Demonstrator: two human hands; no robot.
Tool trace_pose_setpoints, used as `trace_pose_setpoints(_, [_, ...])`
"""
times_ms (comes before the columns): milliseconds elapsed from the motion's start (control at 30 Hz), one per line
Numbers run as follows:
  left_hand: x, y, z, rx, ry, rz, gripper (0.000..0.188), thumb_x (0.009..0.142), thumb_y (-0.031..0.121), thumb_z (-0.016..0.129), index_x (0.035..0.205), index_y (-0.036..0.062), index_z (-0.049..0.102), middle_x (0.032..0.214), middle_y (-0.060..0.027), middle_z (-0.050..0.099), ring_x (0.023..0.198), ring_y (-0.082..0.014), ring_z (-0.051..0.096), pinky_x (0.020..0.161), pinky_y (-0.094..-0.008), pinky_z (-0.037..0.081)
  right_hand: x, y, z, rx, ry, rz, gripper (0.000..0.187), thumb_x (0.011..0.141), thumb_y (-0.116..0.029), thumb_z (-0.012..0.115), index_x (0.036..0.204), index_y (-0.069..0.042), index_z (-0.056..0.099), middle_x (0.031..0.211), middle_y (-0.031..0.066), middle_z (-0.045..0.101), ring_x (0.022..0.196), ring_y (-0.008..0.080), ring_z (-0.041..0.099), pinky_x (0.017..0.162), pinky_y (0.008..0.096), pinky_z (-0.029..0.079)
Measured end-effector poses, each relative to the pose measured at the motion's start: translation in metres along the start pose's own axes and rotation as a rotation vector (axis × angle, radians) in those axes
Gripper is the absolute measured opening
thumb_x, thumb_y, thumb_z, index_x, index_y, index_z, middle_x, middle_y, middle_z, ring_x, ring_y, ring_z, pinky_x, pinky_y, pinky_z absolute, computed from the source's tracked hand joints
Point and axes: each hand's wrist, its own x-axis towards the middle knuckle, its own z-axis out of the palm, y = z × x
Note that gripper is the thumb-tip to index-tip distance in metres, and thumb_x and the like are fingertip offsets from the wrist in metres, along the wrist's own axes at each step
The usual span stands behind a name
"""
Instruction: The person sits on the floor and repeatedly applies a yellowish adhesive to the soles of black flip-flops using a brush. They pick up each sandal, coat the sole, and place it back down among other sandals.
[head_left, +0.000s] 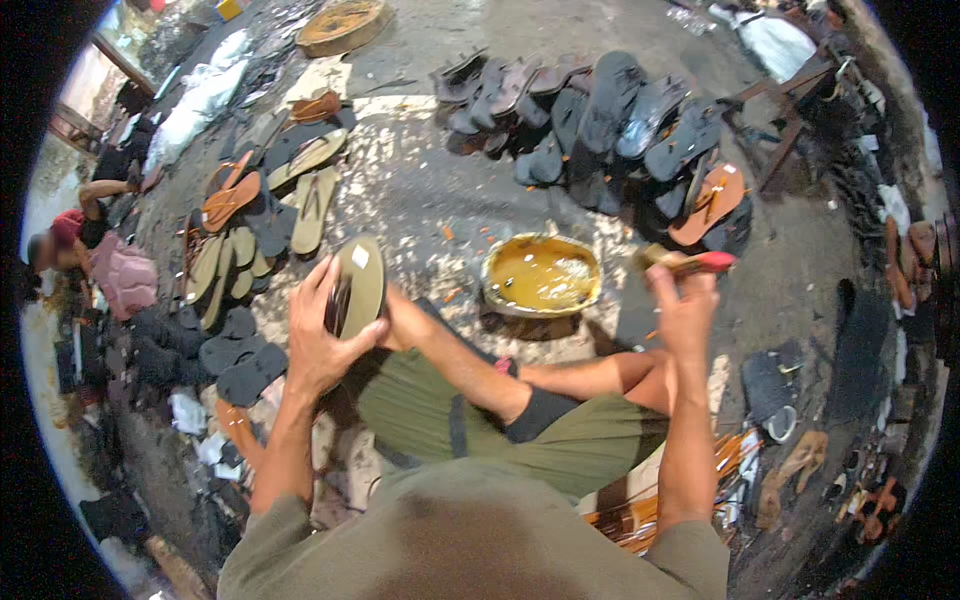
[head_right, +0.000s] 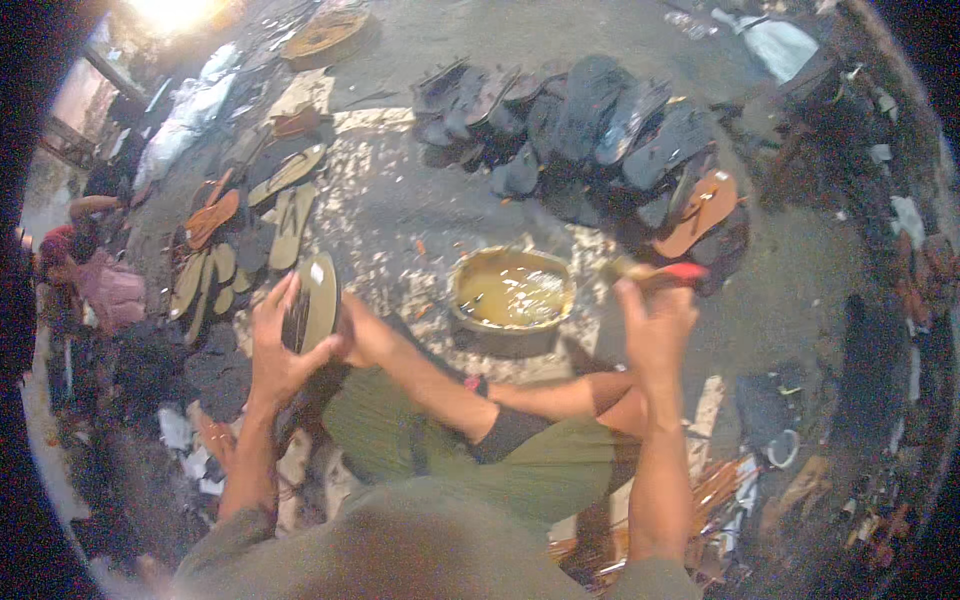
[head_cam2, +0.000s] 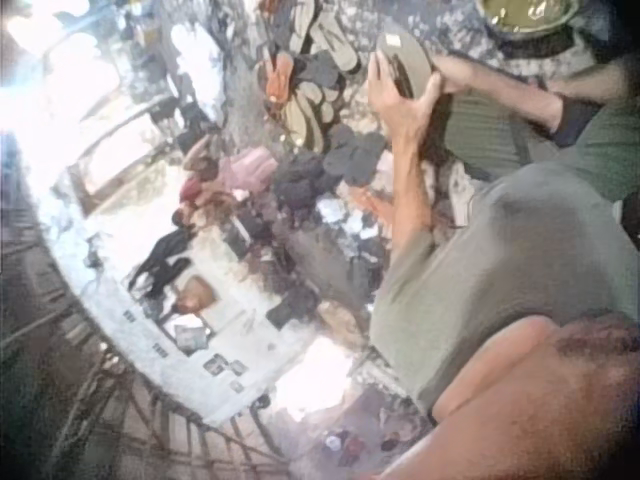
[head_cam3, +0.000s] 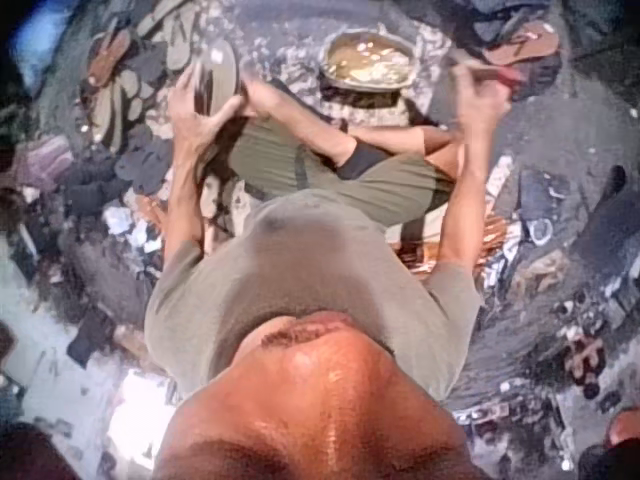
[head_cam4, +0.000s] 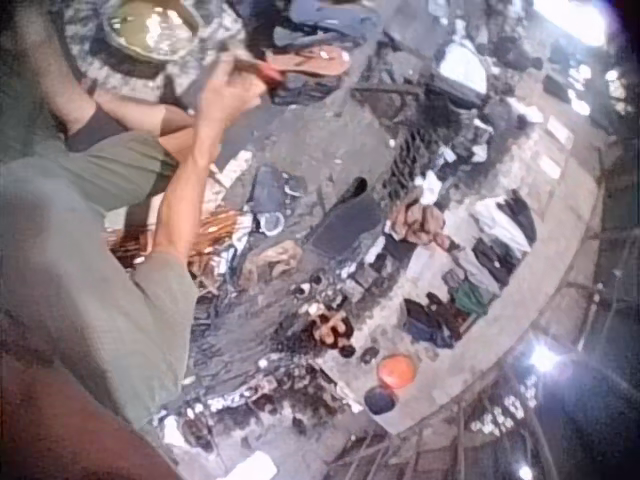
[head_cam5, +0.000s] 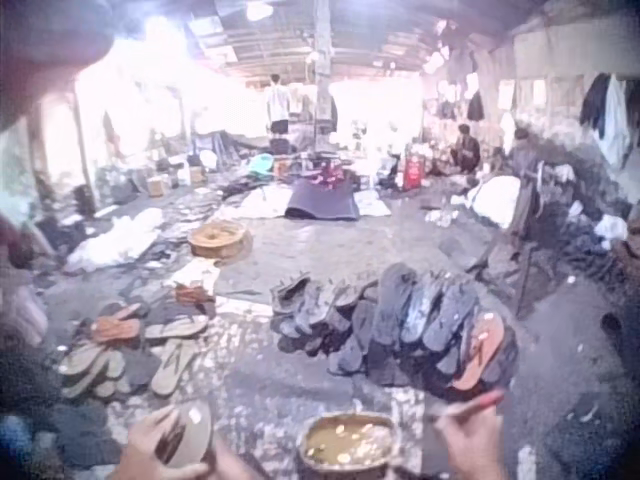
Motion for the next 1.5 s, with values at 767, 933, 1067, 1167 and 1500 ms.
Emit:
trace_pose_setpoints(767, [-0.044, 0.100, 0.089, -2.000, -0.397, -0.457, 0.085, 0.099, 0.067, 0.048, 0.154, 0.0026, 0.039, 0.144, -0.0165, 0.057, 0.126, -0.0291, 0.061, 0.107, -0.0444, 0.051, -0.053, -0.133, 0.074, 0.425, -0.245, -0.123, 0.026, 0.095, -0.018, 0.073, 0.116, -0.003, 0.073, 0.102, 0.0104, 0.075, 0.093, 0.0243, 0.070, 0.085, 0.0365, 0.053])
trace_pose_setpoints(933, [-0.109, 0.093, 0.071, -2.044, -0.483, -0.625, 0.091, 0.094, 0.066, 0.060, 0.154, 0.0019, 0.038, 0.142, -0.0165, 0.058, 0.112, -0.0250, 0.068, 0.094, -0.0366, 0.058, -0.067, -0.116, 0.045, 0.630, -0.115, 0.144, 0.028, 0.100, -0.022, 0.071, 0.109, 0.005, 0.072, 0.098, 0.0055, 0.073, 0.087, 0.0123, 0.064, 0.077, 0.0289, 0.053])
trace_pose_setpoints(1067, [-0.049, 0.093, 0.089, -1.750, -0.269, -0.583, 0.081, 0.095, 0.070, 0.051, 0.136, 0.0000, 0.054, 0.115, -0.0194, 0.069, 0.089, -0.0263, 0.071, 0.072, -0.0369, 0.061, -0.085, -0.138, 0.045, 0.644, -0.198, 0.202, 0.025, 0.097, -0.020, 0.074, 0.103, 0.004, 0.073, 0.091, 0.0052, 0.072, 0.080, 0.0114, 0.063, 0.072, 0.0290, 0.052])
trace_pose_setpoints(1167, [0.003, 0.089, 0.089, -1.896, -0.129, -0.520, 0.075, 0.098, 0.068, 0.048, 0.132, 0.0012, 0.058, 0.107, -0.0202, 0.071, 0.077, -0.0257, 0.072, 0.064, -0.0363, 0.062, -0.124, -0.159, 0.056, 0.637, -0.331, 0.070, 0.022, 0.095, -0.016, 0.075, 0.104, 0.003, 0.073, 0.099, 0.0101, 0.073, 0.084, 0.0168, 0.067, 0.074, 0.0316, 0.053])
trace_pose_setpoints(1500, [0.036, 0.090, 0.082, -2.145, -0.401, -0.438, 0.082, 0.098, 0.074, 0.044, 0.136, 0.0023, 0.054, 0.113, -0.0224, 0.071, 0.084, -0.0332, 0.074, 0.071, -0.0446, 0.065, -0.105, -0.149, 0.088, 0.433, -0.218, -0.622, 0.031, 0.084, -0.005, 0.081, 0.113, -0.006, 0.070, 0.107, 0.0108, 0.069, 0.099, 0.0316, 0.066, 0.083, 0.0430, 0.050])
